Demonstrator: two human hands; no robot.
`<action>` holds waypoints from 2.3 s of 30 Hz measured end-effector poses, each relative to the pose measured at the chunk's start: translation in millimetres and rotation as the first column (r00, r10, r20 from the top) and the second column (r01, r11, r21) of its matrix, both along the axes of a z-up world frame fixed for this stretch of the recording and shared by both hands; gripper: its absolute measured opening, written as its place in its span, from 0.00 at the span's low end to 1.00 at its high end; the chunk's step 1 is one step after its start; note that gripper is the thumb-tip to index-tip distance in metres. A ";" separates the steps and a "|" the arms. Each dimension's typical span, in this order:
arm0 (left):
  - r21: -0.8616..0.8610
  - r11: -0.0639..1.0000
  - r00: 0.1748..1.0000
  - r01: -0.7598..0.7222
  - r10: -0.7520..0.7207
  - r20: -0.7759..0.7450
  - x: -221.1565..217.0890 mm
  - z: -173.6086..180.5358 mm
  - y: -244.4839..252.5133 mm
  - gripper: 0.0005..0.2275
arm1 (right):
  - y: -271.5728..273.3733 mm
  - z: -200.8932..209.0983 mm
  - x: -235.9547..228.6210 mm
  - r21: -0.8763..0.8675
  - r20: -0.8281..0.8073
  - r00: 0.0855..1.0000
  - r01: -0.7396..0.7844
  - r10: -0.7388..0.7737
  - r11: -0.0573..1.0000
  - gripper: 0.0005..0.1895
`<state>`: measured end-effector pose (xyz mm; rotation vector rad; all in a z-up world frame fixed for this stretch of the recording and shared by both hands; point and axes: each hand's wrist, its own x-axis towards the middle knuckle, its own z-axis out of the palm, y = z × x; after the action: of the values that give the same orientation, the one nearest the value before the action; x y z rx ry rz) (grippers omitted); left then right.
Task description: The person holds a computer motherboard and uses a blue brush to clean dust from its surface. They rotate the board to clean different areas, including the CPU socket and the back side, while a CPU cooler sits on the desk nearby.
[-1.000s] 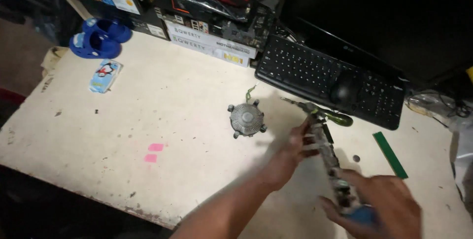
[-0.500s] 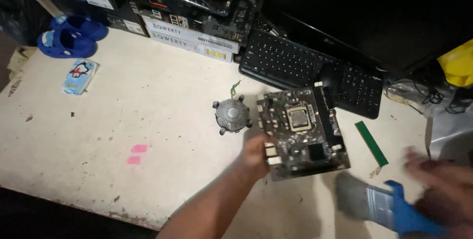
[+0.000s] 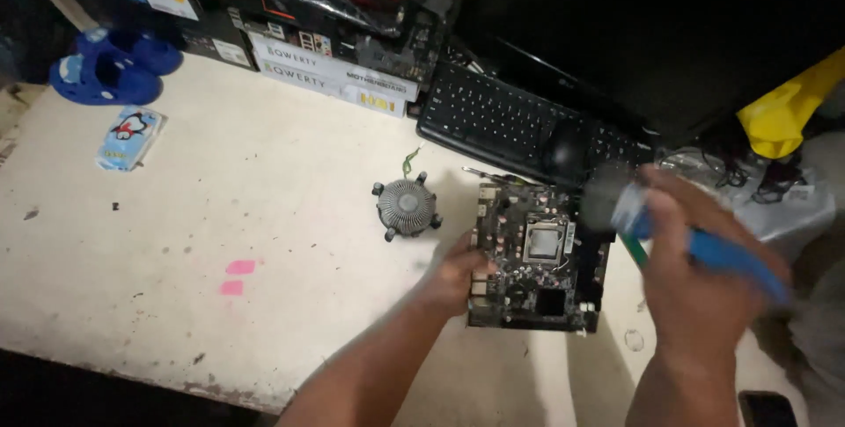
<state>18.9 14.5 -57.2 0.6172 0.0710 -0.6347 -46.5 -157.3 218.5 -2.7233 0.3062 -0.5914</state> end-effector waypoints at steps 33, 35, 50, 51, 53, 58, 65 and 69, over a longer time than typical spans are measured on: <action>-0.107 0.955 0.575 -0.278 0.255 0.778 -19.4 80.5 11.0 0.06 | 3.4 29.2 6.9 -0.344 0.022 0.999 -0.034 0.044 0.938 0.16; -0.076 0.956 0.625 -0.282 0.244 0.742 -16.9 63.5 6.7 0.04 | -20.0 23.1 2.2 0.159 0.185 0.967 -0.204 0.174 0.966 0.24; -0.239 0.947 0.713 -0.214 0.319 0.625 -11.5 64.3 12.5 0.09 | 33.1 43.1 -9.6 -0.101 0.128 0.975 -0.170 0.182 0.980 0.08; -0.241 0.947 0.713 -0.212 0.318 0.625 -9.4 63.7 10.7 0.09 | 12.1 28.0 -9.0 -0.102 0.129 0.975 -0.168 0.181 0.980 0.08; -0.322 0.912 0.668 -0.254 0.406 0.624 -7.0 60.3 9.3 0.04 | -28.2 -3.6 -7.5 -0.367 0.321 0.933 -0.034 0.161 0.930 0.08; -0.157 0.932 0.865 -0.328 0.363 0.346 -2.8 47.2 18.6 0.14 | -28.3 -30.8 -24.3 0.002 0.455 0.880 -0.150 0.132 0.989 0.10; -0.363 0.648 0.047 -0.669 0.525 0.850 29.0 -42.9 5.2 0.33 | -18.7 -34.1 -63.7 -0.131 0.253 0.963 -0.064 0.095 0.989 0.08; 0.134 0.895 0.900 -0.425 0.434 -0.045 8.1 32.3 15.7 0.14 | -14.0 -74.1 -71.7 -0.011 0.395 0.907 -0.155 0.147 0.988 0.11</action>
<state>27.0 30.2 -24.9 0.6686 0.3097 -0.2217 -118.2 -171.4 144.4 -2.4989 -0.0015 -1.0606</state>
